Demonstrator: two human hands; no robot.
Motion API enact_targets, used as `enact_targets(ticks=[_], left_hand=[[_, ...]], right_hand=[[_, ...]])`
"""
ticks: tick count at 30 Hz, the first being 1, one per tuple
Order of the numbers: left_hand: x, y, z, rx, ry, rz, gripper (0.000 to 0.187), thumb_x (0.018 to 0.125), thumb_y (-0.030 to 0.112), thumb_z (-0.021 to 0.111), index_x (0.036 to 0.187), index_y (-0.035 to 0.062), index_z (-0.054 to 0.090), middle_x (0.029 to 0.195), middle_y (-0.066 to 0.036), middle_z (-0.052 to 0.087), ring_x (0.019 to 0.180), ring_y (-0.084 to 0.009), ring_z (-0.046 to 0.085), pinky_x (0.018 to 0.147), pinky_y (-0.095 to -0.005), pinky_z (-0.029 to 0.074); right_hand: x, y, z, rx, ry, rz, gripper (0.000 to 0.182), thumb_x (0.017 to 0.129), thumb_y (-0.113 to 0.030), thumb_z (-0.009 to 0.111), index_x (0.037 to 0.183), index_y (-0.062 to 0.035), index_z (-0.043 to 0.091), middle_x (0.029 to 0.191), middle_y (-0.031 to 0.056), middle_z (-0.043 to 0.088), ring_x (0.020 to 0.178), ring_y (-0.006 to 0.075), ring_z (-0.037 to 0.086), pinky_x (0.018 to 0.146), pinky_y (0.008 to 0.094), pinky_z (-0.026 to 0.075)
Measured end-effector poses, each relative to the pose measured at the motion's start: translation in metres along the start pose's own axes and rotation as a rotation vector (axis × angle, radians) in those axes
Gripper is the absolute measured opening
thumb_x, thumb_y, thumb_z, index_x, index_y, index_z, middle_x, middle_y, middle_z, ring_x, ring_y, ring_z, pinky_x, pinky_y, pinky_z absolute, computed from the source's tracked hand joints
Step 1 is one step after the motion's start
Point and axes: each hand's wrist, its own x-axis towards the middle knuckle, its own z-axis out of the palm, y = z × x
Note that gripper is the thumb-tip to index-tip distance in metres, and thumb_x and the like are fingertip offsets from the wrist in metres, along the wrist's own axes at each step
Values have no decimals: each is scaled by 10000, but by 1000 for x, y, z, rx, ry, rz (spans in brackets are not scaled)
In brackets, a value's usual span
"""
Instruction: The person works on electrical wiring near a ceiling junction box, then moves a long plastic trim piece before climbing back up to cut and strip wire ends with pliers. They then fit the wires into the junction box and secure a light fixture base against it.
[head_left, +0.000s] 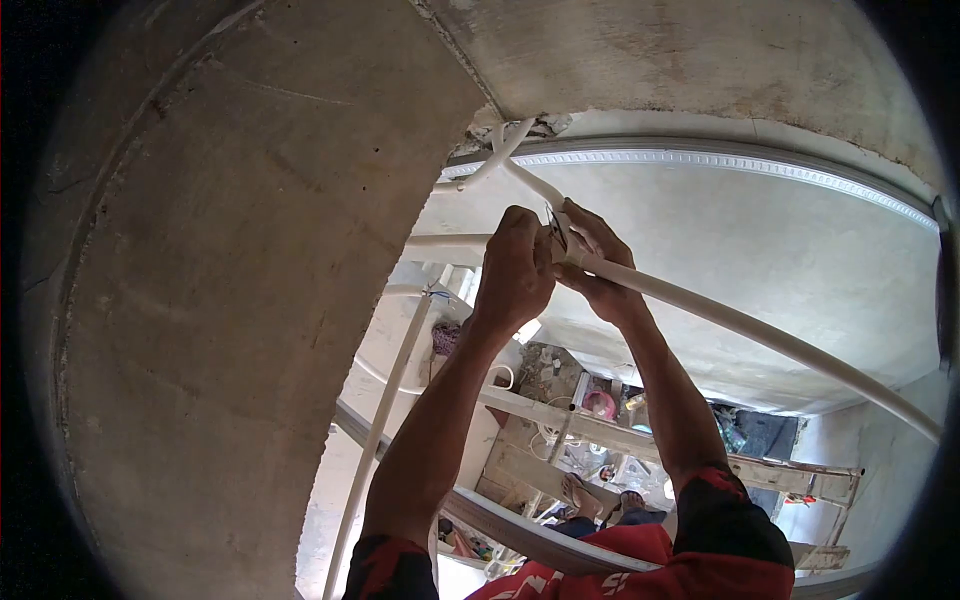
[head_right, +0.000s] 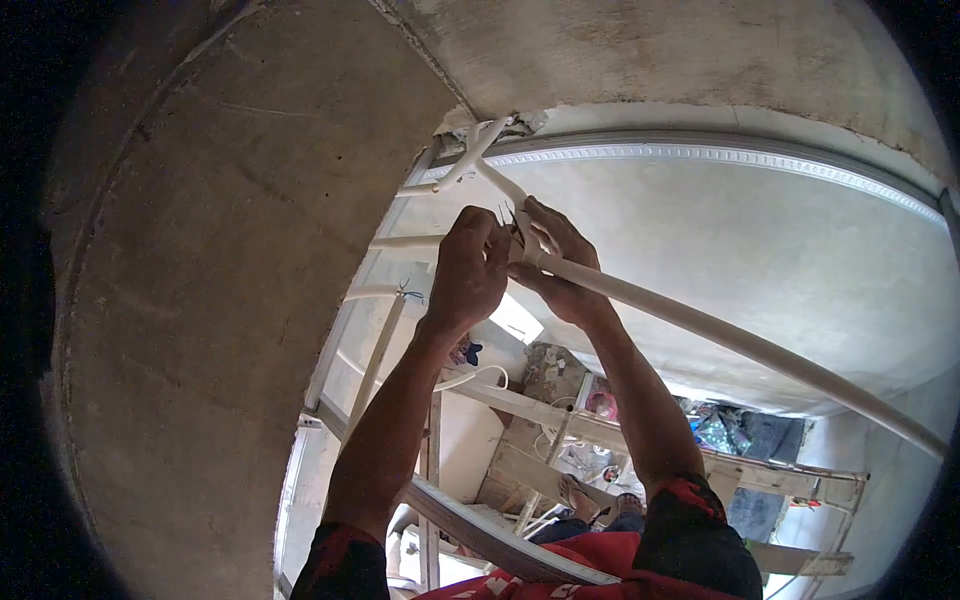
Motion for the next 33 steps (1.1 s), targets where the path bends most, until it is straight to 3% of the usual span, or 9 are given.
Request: enact_targets(ticks=[3,9,14,18,20,24,27,30,33], left_hand=[[0,-2,-3,-59,-10,2,68,890,-27,594,873,-34,528,862,-190,577,813,-369,628,708,-441,493],[-3,6,-1,162,-4,98,91,869,-39,587,921,3,527,833,-180,587,814,-395,612,717,-471,480],[3,11,-4,274,44,303,89,852,-20,587,898,37,537,830,-162,593,815,-369,574,774,-481,431],[6,-2,-2,261,-30,259,88,855,-17,589,895,44,541,817,-151,599,809,-352,577,775,-466,428],[9,-3,-2,145,40,221,92,853,-16,596,892,50,545,800,-144,602,794,-352,579,771,-470,432],[17,-9,-5,90,-69,38,116,828,-32,599,896,38,536,799,-159,605,817,-377,600,738,-508,460],[23,-13,-7,249,-50,182,142,808,-29,621,896,28,525,792,-171,604,798,-390,616,715,-509,471],[39,-23,-10,214,-113,227,204,771,-39,664,899,20,516,766,-177,593,757,-400,615,682,-489,477],[52,-27,-10,109,-187,149,185,773,-45,678,863,5,525,752,-177,614,721,-367,632,675,-454,491]], right_hand=[[2,-3,1,39,5,34,832,778,-93,854,1495,-8,440,1507,202,461,1413,329,460,1208,494,361],[4,3,-2,3,10,13,808,762,-87,858,1466,0,472,1489,199,479,1396,320,480,1200,498,374],[8,-2,-1,31,22,32,783,753,-55,846,1445,15,488,1439,190,514,1362,301,515,1182,469,408],[9,-2,-5,11,24,29,768,748,-69,840,1429,30,498,1419,190,529,1349,296,526,1168,444,425],[12,-2,-4,-31,12,52,755,745,-114,836,1414,25,515,1394,193,551,1318,305,556,1141,436,449],[13,-7,-3,-99,15,23,726,745,-160,822,1392,14,542,1368,198,575,1285,316,584,1122,437,463],[11,-8,-4,-143,27,42,692,752,-165,808,1376,4,560,1352,199,591,1267,321,601,1105,440,474],[11,-15,-2,-193,27,100,673,759,-170,801,1362,12,566,1344,203,600,1273,322,599,1091,438,482],[11,-16,-2,-119,42,110,652,779,-172,799,1356,23,564,1328,204,614,1276,320,599,1086,424,477]])
